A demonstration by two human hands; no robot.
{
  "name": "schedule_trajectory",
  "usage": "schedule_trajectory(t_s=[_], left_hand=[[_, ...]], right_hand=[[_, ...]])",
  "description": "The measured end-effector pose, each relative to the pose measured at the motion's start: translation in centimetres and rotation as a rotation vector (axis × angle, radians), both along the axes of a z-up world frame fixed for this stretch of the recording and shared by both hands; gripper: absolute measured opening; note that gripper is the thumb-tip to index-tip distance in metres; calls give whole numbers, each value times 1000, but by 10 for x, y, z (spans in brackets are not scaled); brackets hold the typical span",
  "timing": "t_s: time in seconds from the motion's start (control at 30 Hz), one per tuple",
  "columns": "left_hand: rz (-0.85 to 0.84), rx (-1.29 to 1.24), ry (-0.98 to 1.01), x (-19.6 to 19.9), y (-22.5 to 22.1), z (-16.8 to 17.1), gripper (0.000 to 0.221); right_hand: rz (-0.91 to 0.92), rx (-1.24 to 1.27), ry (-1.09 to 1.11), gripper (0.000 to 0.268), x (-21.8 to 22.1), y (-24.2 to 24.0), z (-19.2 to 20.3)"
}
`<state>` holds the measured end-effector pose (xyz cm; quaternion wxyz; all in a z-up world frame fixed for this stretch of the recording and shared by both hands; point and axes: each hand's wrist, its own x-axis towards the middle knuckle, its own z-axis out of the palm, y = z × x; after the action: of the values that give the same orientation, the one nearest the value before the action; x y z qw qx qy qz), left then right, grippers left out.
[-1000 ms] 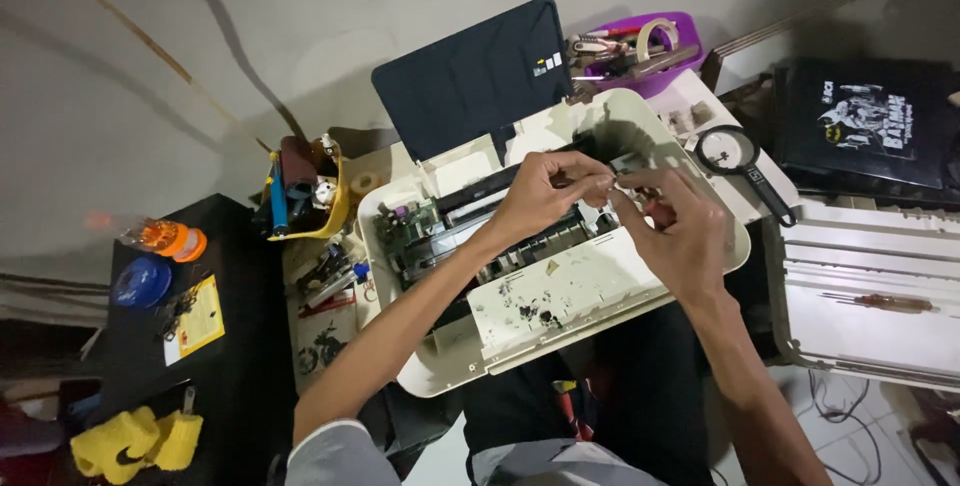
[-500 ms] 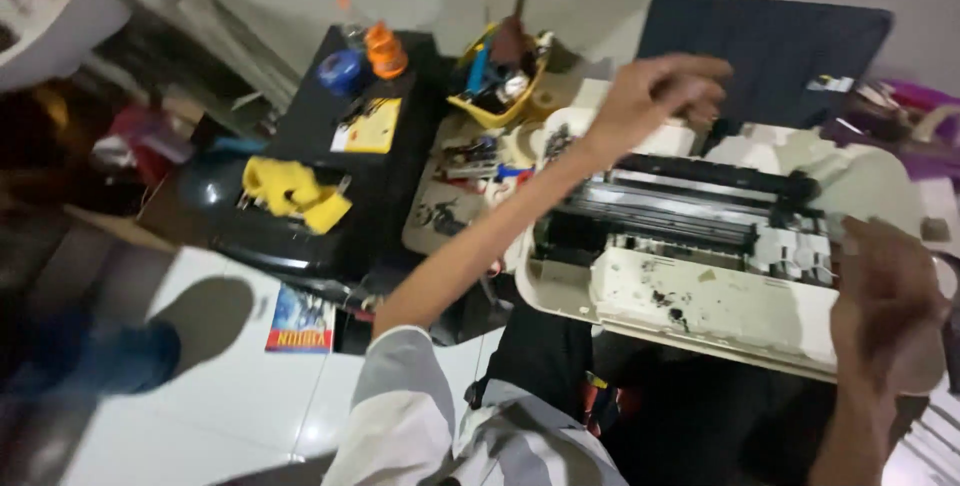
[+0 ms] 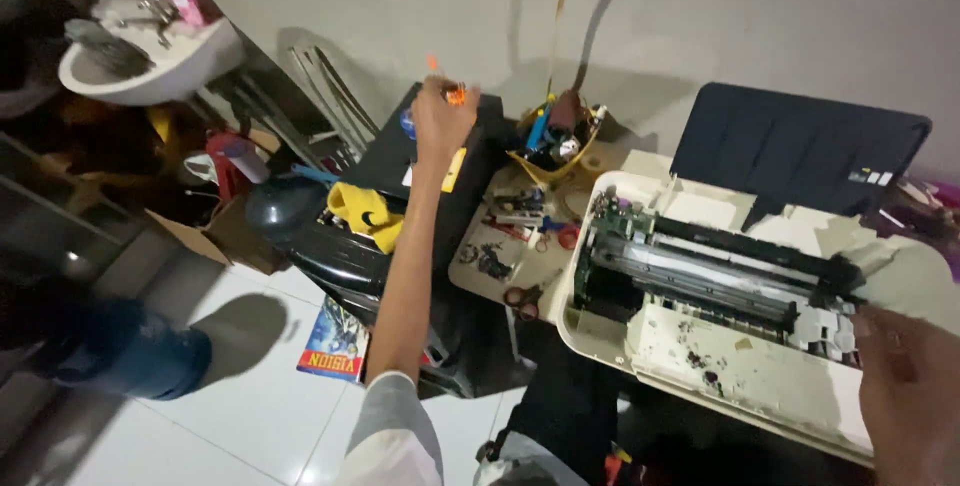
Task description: Disassembling an inkjet printer by removing screws and internal components using a screwdriver and pliers.
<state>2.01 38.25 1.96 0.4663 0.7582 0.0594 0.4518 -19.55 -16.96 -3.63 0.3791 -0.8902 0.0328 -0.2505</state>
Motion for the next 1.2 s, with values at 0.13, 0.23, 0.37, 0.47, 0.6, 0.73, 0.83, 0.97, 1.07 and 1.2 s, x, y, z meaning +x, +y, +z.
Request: schedule_trajectory(t_s=[0.13,0.23,0.37,0.47,0.6,0.73,0.83,0.97,1.07,1.2], left_hand=[[233,404,72,27,26,-40,55],[245,384,246,36,29,-33,55],[291,553,282,57,41,-57,54],[314,535,329,66,42,-64,63],[312,489,389,63,41,-58,56],[326,522,293,49,30,-49,46],[317,507,348,51,31,-49,50],[263,485,316,42,18,-38,50],[197,557,214,35,-15,-24,52],[-141,564,204,-3,-117,24,50]], right_hand=[[-51,-125,45,20,-5,8,15],[-18,-165,-137,18,-1,-12,-17],[-28,-152,-194,15,-15,-3,-8],[-71,-109,-154,15,-23,12,16],[-57,-176,-166,13,-24,19,32],[-31,-151,-189,12,-25,21,38],[-44,-105,-165,11,-26,27,49],[-54,-109,-195,12,-24,27,51],[-76,-192,-243,11,-20,20,44],[-94,135,-251,17,-11,3,23]])
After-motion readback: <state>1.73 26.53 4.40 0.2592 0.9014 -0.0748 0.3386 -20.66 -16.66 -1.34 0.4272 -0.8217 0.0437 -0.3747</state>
